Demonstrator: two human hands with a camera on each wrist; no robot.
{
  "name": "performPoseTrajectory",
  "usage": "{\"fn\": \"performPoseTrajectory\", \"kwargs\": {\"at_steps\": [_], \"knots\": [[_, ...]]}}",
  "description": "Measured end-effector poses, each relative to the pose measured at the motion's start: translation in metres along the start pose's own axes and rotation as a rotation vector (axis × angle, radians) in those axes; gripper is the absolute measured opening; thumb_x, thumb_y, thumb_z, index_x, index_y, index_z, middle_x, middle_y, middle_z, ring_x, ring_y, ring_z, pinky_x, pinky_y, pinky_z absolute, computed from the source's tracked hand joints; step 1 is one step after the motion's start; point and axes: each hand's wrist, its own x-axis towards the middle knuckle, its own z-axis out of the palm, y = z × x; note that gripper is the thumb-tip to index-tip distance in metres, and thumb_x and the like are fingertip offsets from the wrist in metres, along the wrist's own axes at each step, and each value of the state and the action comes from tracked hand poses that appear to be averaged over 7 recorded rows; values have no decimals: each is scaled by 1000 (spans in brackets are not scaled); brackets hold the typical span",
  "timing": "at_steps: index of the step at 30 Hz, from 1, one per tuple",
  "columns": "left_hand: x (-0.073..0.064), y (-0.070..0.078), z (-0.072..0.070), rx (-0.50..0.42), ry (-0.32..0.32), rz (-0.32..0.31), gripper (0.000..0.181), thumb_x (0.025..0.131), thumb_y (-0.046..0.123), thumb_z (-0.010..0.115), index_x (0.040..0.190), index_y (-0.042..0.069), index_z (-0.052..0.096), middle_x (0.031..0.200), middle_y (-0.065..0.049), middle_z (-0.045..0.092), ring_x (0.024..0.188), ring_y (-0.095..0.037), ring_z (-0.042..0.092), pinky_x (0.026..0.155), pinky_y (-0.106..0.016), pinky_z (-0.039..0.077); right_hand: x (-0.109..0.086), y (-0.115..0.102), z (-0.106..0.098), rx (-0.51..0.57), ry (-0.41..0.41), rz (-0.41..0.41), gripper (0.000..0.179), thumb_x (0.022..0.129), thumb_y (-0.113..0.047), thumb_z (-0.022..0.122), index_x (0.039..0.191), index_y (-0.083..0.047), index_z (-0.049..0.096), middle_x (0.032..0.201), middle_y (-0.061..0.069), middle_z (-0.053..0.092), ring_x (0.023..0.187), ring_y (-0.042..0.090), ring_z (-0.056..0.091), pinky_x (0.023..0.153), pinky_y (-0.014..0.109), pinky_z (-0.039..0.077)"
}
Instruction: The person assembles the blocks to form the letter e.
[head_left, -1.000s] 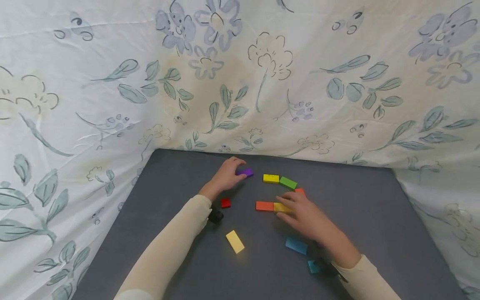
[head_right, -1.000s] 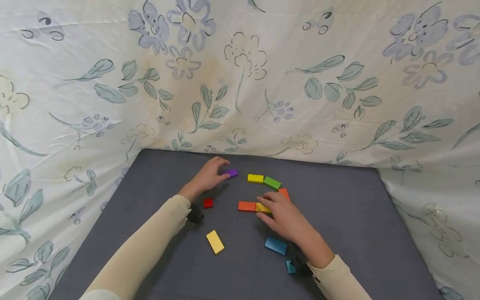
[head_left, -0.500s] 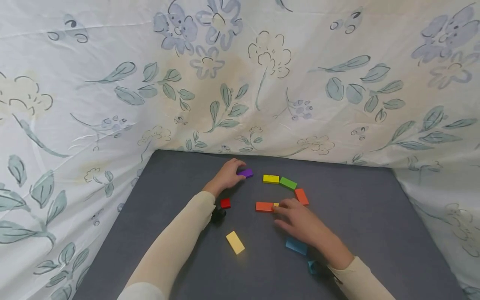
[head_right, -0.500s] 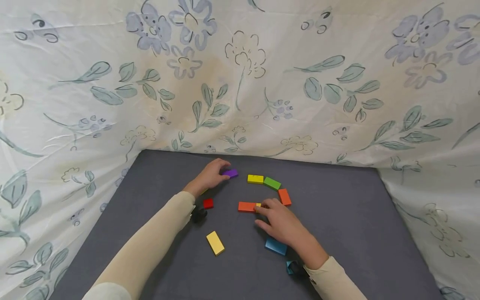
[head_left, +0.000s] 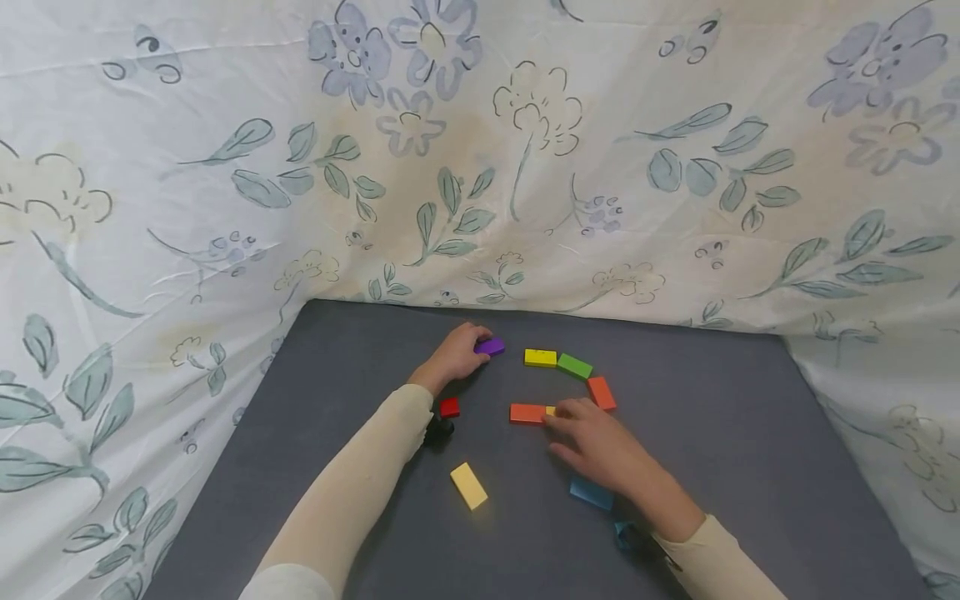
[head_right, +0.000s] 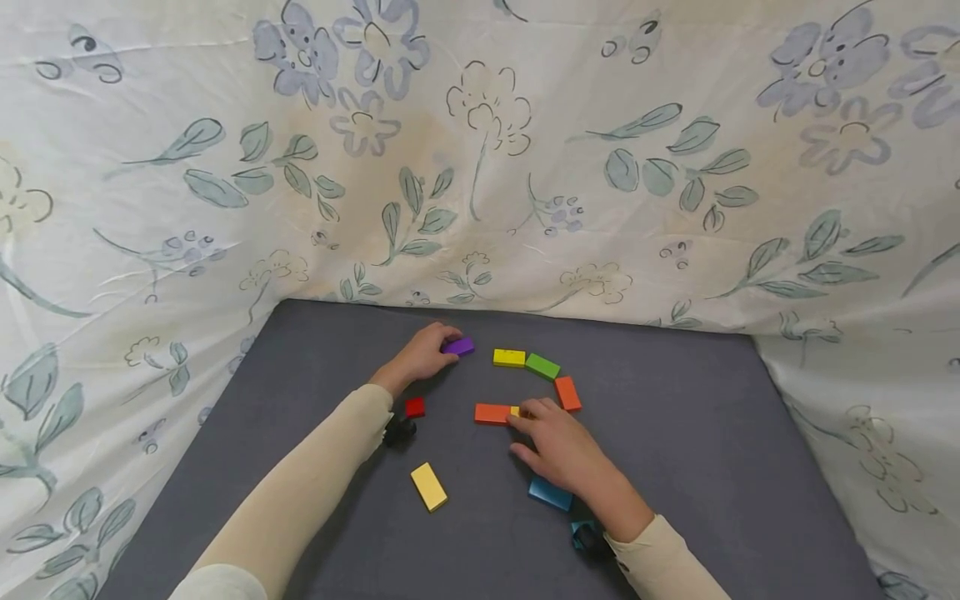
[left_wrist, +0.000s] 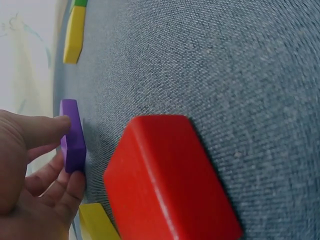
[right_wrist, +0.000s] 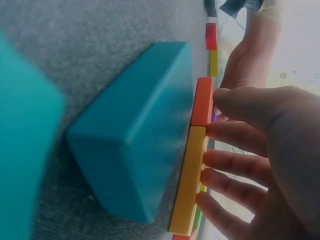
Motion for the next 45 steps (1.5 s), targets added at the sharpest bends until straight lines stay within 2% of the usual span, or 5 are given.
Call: {"fn": "performPoseTrajectory", "kwargs": {"at_steps": [5,14,28,39,45], "knots": [[0,-2,3,12,-3,-5,41,105,13,74,145,4,67,135,-14,64,122,-27,61,111,-43,49,-2,-5,-2,-7,-13,4,50,95,-28,87,140,-9,74,131,8,66,118,26,61,96,46,58],[-5,-5,1,-25,-7,-6,39,104,12,75,142,6,70,132,-12,65,120,-26,62,109,-43,50,-6,-12,-5,-2,-3,-2,49,95,-25,87,139,-8,75,131,9,66,117,26,61,93,46,58],[-11,-1,4,-32,11,7,38,104,14,76,141,6,71,132,-11,65,121,-26,63,110,-44,50,-6,-9,-1,1,3,5,48,94,-24,88,137,-8,76,130,10,66,117,27,61,94,46,59],[-13,9,3,-47,22,54,38,103,15,77,140,6,72,131,-11,66,117,-26,63,109,-43,50,-5,-12,-3,-13,-19,22,48,94,-24,88,138,-8,76,130,9,66,116,26,61,92,45,59],[-13,13,6,-51,18,36,38,103,15,78,140,7,72,129,-9,66,116,-24,63,108,-42,51,-4,-11,-3,-18,-22,21,48,95,-26,87,138,-9,76,130,8,66,116,26,61,92,44,59]]}}
